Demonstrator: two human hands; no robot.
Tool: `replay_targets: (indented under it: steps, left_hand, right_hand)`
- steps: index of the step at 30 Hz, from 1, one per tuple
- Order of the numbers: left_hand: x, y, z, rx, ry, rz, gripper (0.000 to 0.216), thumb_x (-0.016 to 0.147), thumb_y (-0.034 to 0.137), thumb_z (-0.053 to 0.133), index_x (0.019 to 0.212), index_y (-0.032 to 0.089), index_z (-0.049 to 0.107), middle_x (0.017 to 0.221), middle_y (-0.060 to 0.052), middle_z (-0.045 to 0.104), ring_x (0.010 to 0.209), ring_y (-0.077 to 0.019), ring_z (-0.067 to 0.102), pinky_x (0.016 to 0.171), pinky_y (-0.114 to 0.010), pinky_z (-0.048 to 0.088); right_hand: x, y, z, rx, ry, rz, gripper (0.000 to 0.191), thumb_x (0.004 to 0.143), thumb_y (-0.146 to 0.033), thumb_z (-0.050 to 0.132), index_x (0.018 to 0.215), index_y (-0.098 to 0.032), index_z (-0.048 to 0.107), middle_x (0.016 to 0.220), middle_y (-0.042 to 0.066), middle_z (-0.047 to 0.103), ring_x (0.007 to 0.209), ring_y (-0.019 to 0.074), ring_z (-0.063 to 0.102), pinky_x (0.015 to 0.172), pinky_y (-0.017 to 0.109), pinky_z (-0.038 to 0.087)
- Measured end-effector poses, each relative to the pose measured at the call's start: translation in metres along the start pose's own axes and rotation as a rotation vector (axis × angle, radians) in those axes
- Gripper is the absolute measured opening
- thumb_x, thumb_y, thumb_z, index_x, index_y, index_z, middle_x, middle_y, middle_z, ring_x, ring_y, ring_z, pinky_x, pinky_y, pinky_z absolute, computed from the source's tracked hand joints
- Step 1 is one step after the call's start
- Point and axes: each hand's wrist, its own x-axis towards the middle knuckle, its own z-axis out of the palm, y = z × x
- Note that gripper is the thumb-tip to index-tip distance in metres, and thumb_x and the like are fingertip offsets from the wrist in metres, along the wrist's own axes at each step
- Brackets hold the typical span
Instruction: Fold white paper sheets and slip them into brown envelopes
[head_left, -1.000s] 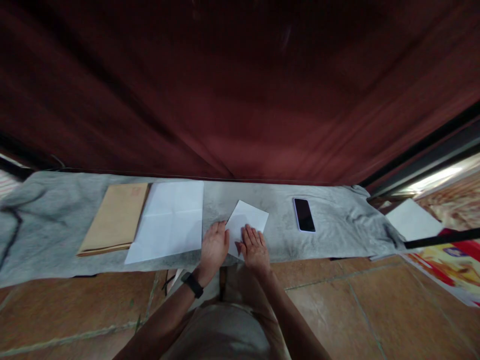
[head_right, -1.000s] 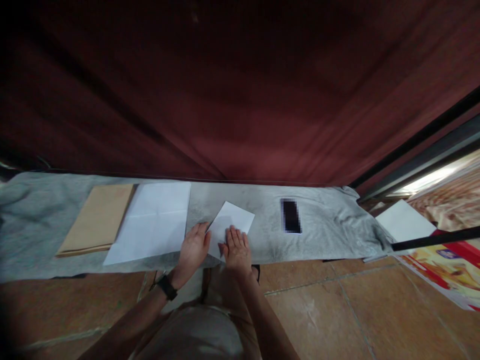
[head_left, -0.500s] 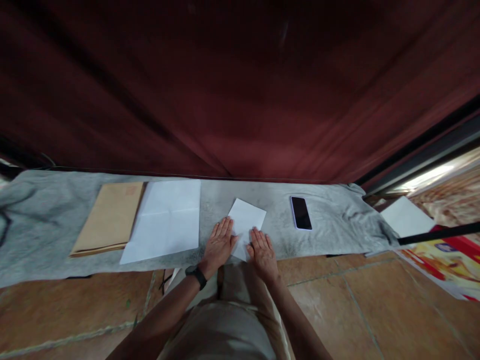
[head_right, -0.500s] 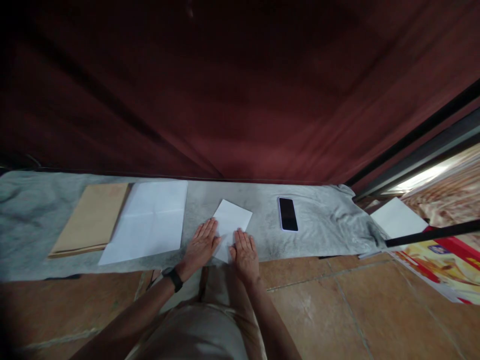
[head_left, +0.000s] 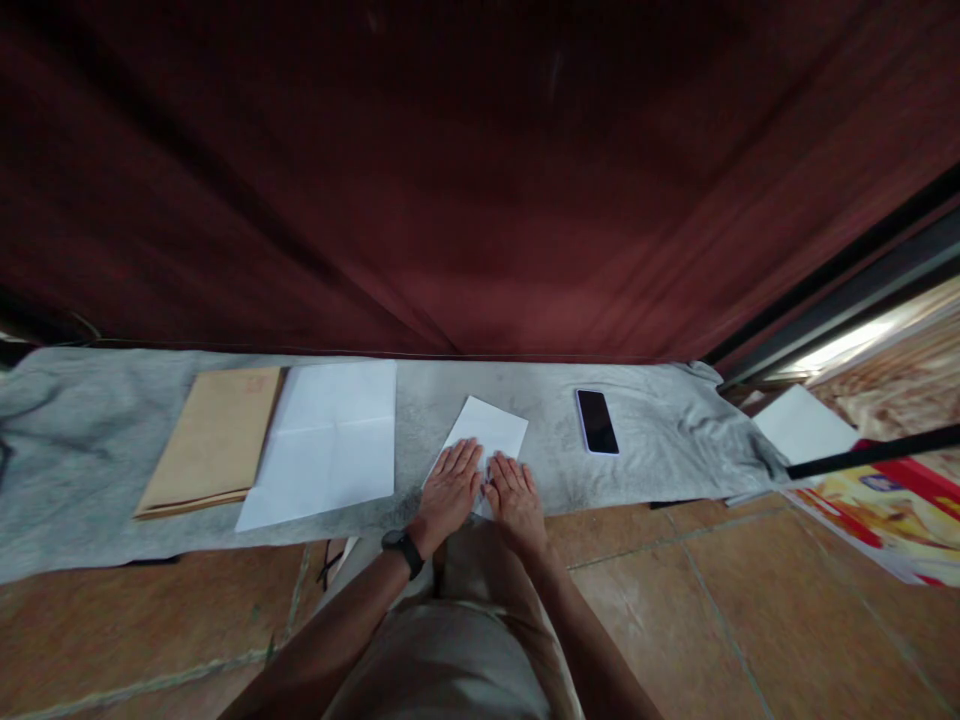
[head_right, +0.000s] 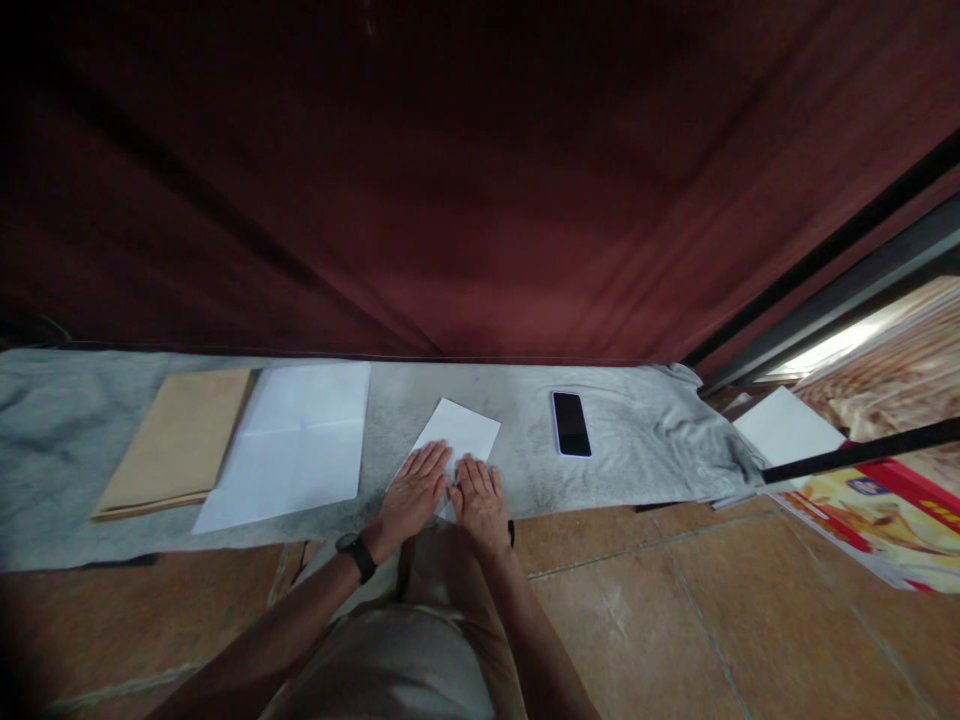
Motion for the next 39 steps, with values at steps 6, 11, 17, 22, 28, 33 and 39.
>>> replay_targets:
  steps: [6, 11, 17, 22, 28, 33, 39]
  left_hand:
    - [-0.006, -0.024, -0.009, 0.010, 0.044, -0.097, 0.053, 0.098, 0.030, 0.041, 0.149, 0.019, 0.048, 0.158, -0.010, 0.043, 0.151, -0.0260, 0.031, 0.126, -0.049, 0.015]
    - [-0.003, -0.009, -0.002, -0.001, 0.043, -0.061, 0.052, 0.098, 0.031, 0.040, 0.146, 0.016, 0.051, 0.157, -0.011, 0.044, 0.151, -0.0277, 0.029, 0.126, -0.049, 0.015]
    - [0.001, 0.005, 0.003, 0.023, -0.002, -0.014, 0.049, 0.099, 0.029, 0.038, 0.144, 0.019, 0.053, 0.155, -0.009, 0.047, 0.150, -0.0275, 0.032, 0.125, -0.050, 0.016]
    - [-0.004, -0.014, -0.007, 0.029, 0.029, -0.070, 0.051, 0.099, 0.029, 0.039, 0.148, 0.020, 0.049, 0.157, -0.008, 0.044, 0.150, -0.0277, 0.031, 0.125, -0.050, 0.016]
    - [-0.008, -0.018, -0.004, 0.154, 0.035, -0.074, 0.055, 0.099, 0.033, 0.041, 0.151, 0.016, 0.045, 0.160, -0.010, 0.039, 0.152, -0.0296, 0.028, 0.126, -0.050, 0.015]
    - [-0.009, -0.016, -0.002, 0.340, 0.019, -0.043, 0.054, 0.101, 0.033, 0.035, 0.151, 0.013, 0.045, 0.161, -0.009, 0.036, 0.151, -0.0284, 0.029, 0.125, -0.050, 0.021]
    - [-0.010, -0.020, 0.000, 0.377, 0.059, -0.016, 0.054, 0.102, 0.034, 0.036, 0.151, 0.014, 0.045, 0.160, -0.010, 0.039, 0.151, -0.0284, 0.031, 0.124, -0.050, 0.022]
  right_hand:
    - [-0.013, 0.020, -0.008, -0.044, 0.015, 0.000, 0.047, 0.106, -0.029, 0.038, 0.149, -0.014, 0.047, 0.153, 0.011, 0.050, 0.142, 0.0270, 0.044, 0.120, 0.049, 0.030]
    - [-0.007, 0.013, -0.007, -0.029, 0.026, 0.021, 0.046, 0.106, -0.030, 0.037, 0.147, -0.015, 0.051, 0.151, 0.012, 0.051, 0.142, 0.0278, 0.045, 0.120, 0.050, 0.028]
    - [-0.002, 0.005, -0.003, -0.013, 0.007, 0.039, 0.044, 0.106, -0.031, 0.039, 0.145, -0.018, 0.053, 0.151, 0.010, 0.053, 0.142, 0.0262, 0.044, 0.120, 0.048, 0.029]
    - [-0.014, 0.021, -0.010, -0.034, 0.027, 0.035, 0.045, 0.105, -0.027, 0.037, 0.145, -0.015, 0.051, 0.151, 0.012, 0.052, 0.141, 0.0285, 0.044, 0.119, 0.049, 0.030]
    - [0.002, 0.023, -0.011, 0.072, 0.121, 0.241, 0.040, 0.099, -0.025, 0.045, 0.133, -0.012, 0.060, 0.134, 0.017, 0.061, 0.123, 0.0296, 0.054, 0.106, 0.046, 0.042]
    - [0.032, 0.022, -0.011, 0.473, 0.200, 0.524, 0.023, 0.085, -0.024, 0.057, 0.102, -0.017, 0.070, 0.110, 0.014, 0.065, 0.111, 0.0286, 0.055, 0.105, 0.045, 0.042]
    - [0.049, 0.025, -0.004, 0.831, 0.217, 0.656, 0.025, 0.079, -0.036, 0.058, 0.097, -0.019, 0.064, 0.087, 0.006, 0.068, 0.082, 0.0210, 0.063, 0.080, 0.035, 0.052]
